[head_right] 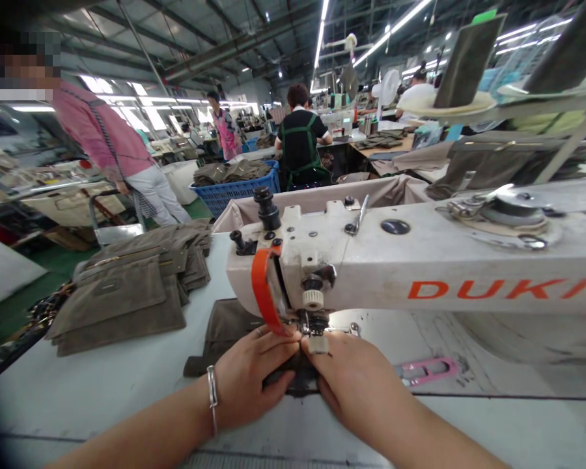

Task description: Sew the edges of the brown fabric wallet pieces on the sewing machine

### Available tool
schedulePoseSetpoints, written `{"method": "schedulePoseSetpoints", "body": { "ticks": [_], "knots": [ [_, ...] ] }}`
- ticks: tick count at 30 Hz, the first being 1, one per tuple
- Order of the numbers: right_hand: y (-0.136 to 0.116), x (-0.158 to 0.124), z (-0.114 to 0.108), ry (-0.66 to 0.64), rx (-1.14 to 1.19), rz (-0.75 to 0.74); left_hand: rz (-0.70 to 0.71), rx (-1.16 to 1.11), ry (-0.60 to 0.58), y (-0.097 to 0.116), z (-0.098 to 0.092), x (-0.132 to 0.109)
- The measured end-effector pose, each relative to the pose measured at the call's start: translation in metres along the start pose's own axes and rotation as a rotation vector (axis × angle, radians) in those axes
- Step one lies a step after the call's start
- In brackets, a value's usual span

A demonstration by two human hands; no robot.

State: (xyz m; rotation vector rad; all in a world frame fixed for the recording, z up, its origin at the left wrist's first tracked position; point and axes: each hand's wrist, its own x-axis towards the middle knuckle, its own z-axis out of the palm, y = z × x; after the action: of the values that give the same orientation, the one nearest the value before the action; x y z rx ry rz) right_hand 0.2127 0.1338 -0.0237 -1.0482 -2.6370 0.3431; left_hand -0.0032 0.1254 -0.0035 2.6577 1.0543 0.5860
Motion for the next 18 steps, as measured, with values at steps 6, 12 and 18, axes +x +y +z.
{"method": "schedulePoseSetpoints", "body": {
  "ticks": [6, 12, 18],
  "knots": [
    [-0.005, -0.001, -0.002, 0.075, 0.072, 0.027, 0.014, 0.066, -0.001, -0.007, -0.004, 0.003],
    [0.006, 0.001, -0.011, 0.305, 0.013, 0.151, 0.019, 0.125, 0.135, -0.024, -0.005, -0.008],
    [0.015, 0.004, -0.014, 0.201, -0.151, 0.226, 0.040, -0.003, 0.204, -0.022, 0.002, -0.010]
  ]
}}
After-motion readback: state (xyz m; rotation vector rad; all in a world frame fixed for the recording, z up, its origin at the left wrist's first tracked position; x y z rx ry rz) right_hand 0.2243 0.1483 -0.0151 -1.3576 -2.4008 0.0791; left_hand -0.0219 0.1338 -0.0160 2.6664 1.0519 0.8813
